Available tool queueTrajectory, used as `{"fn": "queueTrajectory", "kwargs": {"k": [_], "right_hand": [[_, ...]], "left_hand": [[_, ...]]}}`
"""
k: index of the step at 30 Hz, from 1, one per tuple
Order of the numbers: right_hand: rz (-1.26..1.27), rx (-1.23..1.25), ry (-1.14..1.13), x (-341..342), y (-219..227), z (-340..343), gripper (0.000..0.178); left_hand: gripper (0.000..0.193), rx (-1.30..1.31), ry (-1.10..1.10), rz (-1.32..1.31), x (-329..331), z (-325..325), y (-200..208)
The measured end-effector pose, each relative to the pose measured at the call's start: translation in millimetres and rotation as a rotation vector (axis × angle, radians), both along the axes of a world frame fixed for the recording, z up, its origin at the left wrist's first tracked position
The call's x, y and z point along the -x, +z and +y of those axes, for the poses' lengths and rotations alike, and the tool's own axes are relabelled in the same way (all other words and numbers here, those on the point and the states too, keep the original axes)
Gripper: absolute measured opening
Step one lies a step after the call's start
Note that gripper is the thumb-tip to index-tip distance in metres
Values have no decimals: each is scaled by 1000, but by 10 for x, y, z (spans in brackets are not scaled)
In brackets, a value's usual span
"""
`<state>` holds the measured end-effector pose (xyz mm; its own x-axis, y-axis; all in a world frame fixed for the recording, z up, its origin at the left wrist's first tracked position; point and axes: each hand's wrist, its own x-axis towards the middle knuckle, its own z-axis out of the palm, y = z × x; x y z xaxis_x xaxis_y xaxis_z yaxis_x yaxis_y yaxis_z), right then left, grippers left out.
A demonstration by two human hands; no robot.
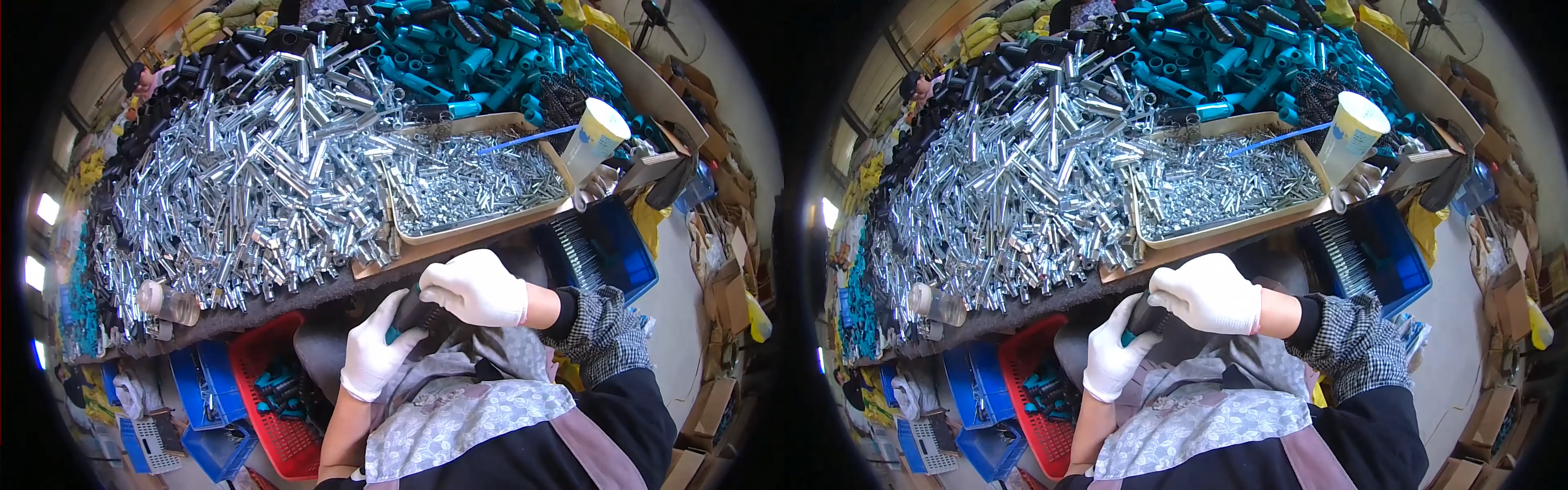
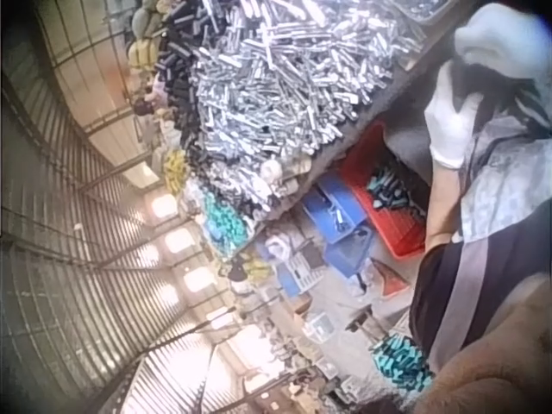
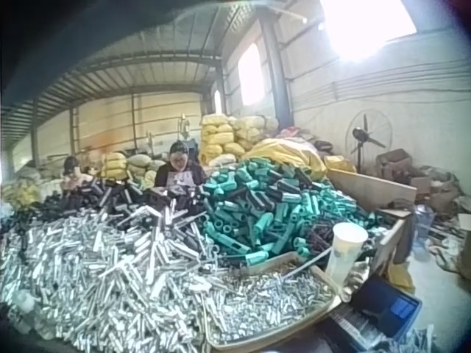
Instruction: Assembling metal tube components into plastic handles at a workshop table.
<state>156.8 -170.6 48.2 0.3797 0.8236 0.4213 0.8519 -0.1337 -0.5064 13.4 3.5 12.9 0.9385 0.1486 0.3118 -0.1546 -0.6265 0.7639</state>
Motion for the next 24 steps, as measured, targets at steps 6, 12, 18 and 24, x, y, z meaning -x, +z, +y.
{"fn": "queueTrajectory", "kwargs": {"k": [6, 12, 18, 24], "right_hand": [[35, -130, -100, -226, 209, 79, 9], [40, -42, -47, -65, -80, 189, 10], [-31, 4, -48, -66, -28, 278, 9], [103, 262, 175, -214, 254, 354, 25]], "left_hand": [[57, 9, 15, 10, 24, 122, 0], [58, -40, -57, -30, 40, 67, -66], [59, 133, -48, 71, 48, 85, -124], [59, 84, -13, -37, 49, 54, -129]]}}
